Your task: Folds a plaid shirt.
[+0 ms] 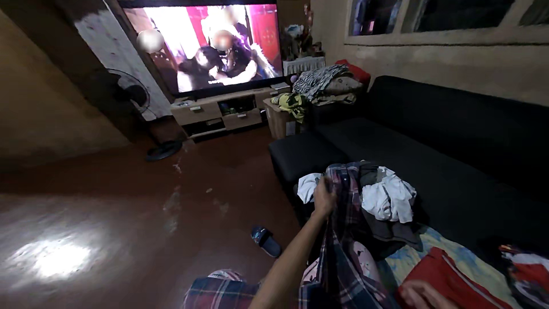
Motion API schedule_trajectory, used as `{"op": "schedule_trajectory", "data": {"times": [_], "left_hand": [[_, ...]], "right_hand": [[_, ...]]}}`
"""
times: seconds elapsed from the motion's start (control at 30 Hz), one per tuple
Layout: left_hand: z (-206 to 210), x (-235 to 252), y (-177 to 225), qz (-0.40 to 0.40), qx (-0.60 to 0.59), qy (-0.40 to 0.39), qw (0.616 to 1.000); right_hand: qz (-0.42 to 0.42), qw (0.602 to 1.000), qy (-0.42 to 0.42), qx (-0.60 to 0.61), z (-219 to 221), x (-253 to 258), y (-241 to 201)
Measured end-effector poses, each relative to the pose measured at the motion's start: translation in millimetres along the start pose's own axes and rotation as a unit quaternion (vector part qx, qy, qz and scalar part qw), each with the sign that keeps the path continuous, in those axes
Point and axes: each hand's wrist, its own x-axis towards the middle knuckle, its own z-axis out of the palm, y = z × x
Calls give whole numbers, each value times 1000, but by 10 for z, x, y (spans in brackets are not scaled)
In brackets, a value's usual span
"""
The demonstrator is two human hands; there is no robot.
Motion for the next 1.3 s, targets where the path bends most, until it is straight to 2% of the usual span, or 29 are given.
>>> {"op": "schedule_trajectory", "data": {"times": [0.07, 0.17, 0.23, 0.33, 0.4, 0.43, 0.5, 0.53, 0.6, 0.67, 0.7, 0.77, 0.87, 0.93, 1.0, 1.13, 1.23, 1.3], "left_hand": [[-143, -26, 237, 82, -15, -2, 996], [-336, -149, 644, 162, -1, -59, 985], [-382, -226, 824, 203, 8, -115, 972], [-442, -302, 945, 215, -22, -274, 937], [-551, -368, 1016, 181, -37, -365, 913], [-624, -403, 1036, 163, -27, -370, 914], [-800, -436, 982, 178, 51, -313, 932], [-884, -448, 899, 203, 103, -255, 940], [-989, -459, 624, 199, 189, -135, 952], [-1016, -442, 266, 128, 187, -76, 971], [-1020, -429, 106, 88, 141, -72, 983], [-1003, -423, -125, 15, -26, -94, 995], [-973, -486, -311, -96, -245, -118, 957], [-1081, -588, -306, -126, -295, -108, 941], [-1306, -783, -135, -140, -263, -106, 949], [-1730, -807, -16, -119, -188, -141, 965], [-1987, -568, -168, -41, -242, -137, 960], [-2183, -378, -90, 22, -259, -120, 958]], "right_hand": [[-28, 996, 25, 81, 93, 447, -70], [12, 978, 23, 205, 310, 1176, -332], [37, 944, 1, 328, 484, 1506, -621], [48, 892, -33, 448, 666, 1712, -948], [14, 883, -81, 462, 732, 1761, -972], [20, 897, -67, 437, 769, 1756, -988], [70, 930, -11, 361, 790, 1713, -1066], [77, 943, -16, 322, 769, 1700, -1109], [51, 952, -79, 290, 708, 1665, -1147], [11, 937, -196, 289, 642, 1595, -1237], [1, 929, -242, 281, 625, 1567, -1277], [-24, 922, -292, 253, 619, 1538, -1330], [-55, 923, -307, 225, 611, 1472, -1378], [-62, 925, -294, 233, 602, 1439, -1381], [-62, 925, -289, 237, 595, 1419, -1339], [-58, 936, -251, 241, 589, 1442, -1200], [-58, 960, -153, 225, 607, 1467, -1175], [-83, 975, -120, 170, 620, 1456, -1166]]}}
